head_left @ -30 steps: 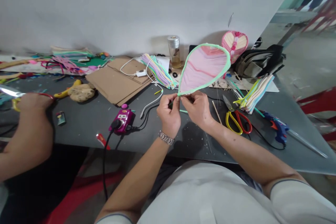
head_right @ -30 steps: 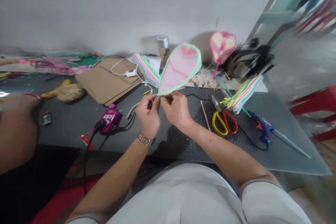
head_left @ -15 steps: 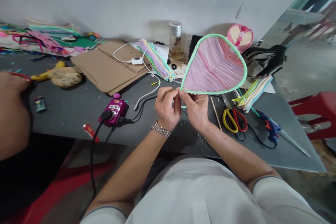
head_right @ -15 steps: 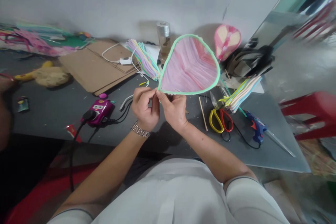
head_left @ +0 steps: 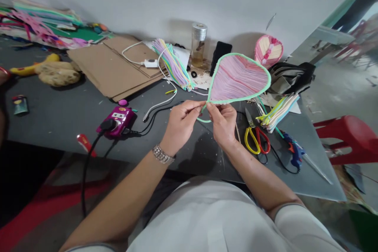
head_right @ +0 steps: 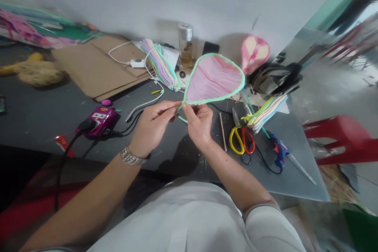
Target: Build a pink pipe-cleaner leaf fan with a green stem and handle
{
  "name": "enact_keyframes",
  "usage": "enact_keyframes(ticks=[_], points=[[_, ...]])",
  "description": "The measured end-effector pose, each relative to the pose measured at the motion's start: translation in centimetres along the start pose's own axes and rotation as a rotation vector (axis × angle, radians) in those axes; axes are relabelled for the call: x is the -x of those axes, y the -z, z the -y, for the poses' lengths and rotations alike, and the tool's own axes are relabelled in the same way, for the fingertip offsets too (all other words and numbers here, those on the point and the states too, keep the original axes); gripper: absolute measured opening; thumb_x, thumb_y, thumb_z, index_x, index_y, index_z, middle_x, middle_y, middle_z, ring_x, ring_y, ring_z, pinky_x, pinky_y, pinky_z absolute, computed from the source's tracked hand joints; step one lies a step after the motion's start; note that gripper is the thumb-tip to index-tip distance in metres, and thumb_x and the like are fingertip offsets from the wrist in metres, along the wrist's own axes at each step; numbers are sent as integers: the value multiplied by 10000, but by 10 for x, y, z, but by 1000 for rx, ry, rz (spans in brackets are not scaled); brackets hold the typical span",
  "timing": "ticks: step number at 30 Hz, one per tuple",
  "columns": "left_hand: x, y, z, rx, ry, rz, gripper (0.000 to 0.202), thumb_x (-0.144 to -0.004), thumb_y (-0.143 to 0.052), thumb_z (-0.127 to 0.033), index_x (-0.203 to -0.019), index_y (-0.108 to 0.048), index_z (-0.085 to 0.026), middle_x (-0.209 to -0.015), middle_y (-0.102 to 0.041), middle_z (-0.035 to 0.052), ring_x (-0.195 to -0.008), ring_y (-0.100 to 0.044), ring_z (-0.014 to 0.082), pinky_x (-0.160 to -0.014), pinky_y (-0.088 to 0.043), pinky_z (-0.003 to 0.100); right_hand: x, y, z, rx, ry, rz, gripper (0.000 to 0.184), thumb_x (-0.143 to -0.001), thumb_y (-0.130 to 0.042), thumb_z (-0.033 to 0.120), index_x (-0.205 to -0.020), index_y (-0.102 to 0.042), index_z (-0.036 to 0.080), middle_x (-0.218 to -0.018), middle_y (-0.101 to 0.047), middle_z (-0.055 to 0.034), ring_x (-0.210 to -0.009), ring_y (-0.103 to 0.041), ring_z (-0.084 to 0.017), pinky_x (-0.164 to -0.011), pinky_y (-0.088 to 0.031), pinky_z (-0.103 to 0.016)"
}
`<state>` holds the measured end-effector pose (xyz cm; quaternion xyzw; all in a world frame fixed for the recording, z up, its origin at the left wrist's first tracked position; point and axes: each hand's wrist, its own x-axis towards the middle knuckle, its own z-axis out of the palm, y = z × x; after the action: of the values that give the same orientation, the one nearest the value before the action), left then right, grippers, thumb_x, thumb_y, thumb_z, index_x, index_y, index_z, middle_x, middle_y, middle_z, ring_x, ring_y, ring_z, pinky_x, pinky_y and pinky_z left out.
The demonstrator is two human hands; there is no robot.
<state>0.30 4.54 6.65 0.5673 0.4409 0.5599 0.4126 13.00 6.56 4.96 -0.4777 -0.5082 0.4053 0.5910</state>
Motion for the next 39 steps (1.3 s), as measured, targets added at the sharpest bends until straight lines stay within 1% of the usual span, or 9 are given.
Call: enact_keyframes(ticks=[7,10,14,17,22,26,33,36,39], points=[[-9,7,6,416,371,171,208,-721,-801,-312,-881,-806,-179,-740,-704,59,-585,-543,117,-511,-395,245,5,-1,0,-154,11,38,262,-810,-703,383,-708,-539,206,-606,-559,48,-506,-479,-86,-512,-442,-225],[-11,8,7,475,436,266,237,-702,-827,-350,-855,-796,-171,-718,-702,65,-580,-571,127,-503,-399,249,5,2,0,-137,-24,92,252,-824,-693,404,-742,-555,211,-605,-579,47,-487,-516,-97,-482,-457,-230],[-12,10,5,436,445,306,264,-724,-812,-388,-839,-784,-151,-680,-693,69,-579,-581,136,-498,-380,250,4,8,0,-110,-33,118,233,-819,-715,386,-752,-587,204,-622,-621,41,-509,-560,-101,-514,-489,-232],[-12,10,0,363,434,263,271,-707,-815,-394,-794,-771,-141,-650,-686,57,-562,-574,126,-504,-381,244,3,10,1,-105,-35,126,219,-816,-729,363,-747,-609,193,-615,-636,38,-507,-564,-100,-509,-482,-227],[-9,5,-7,341,423,110,250,-647,-837,-355,-708,-735,-135,-603,-654,5,-546,-555,96,-531,-416,221,7,6,7,-105,2,93,199,-806,-738,346,-738,-649,181,-640,-665,21,-546,-580,-108,-560,-508,-246],[-6,-1,-6,343,415,26,244,-696,-792,-357,-747,-713,-132,-637,-664,3,-592,-600,107,-567,-472,214,11,2,9,-73,26,32,157,-820,-717,326,-776,-678,181,-646,-664,19,-567,-588,-117,-577,-513,-255],[-1,-10,3,102,249,-43,165,-815,-679,-316,-812,-649,-154,-729,-678,19,-619,-656,143,-556,-523,235,10,2,1,-51,4,-13,147,-805,-723,298,-760,-680,165,-668,-670,11,-584,-581,-118,-594,-505,-264],[2,-12,11,-138,64,-78,111,-891,-588,-252,-832,-634,-171,-708,-671,6,-600,-641,126,-573,-490,224,10,0,2,-90,-43,-24,156,-786,-736,303,-757,-673,163,-664,-666,11,-582,-563,-115,-593,-494,-265],[4,-11,20,-409,-201,-112,114,-926,-539,-197,-872,-639,-178,-728,-677,18,-645,-626,134,-639,-473,245,12,-6,3,-146,-80,-49,161,-774,-735,301,-734,-651,170,-608,-612,36,-541,-505,-95,-564,-451,-248]])
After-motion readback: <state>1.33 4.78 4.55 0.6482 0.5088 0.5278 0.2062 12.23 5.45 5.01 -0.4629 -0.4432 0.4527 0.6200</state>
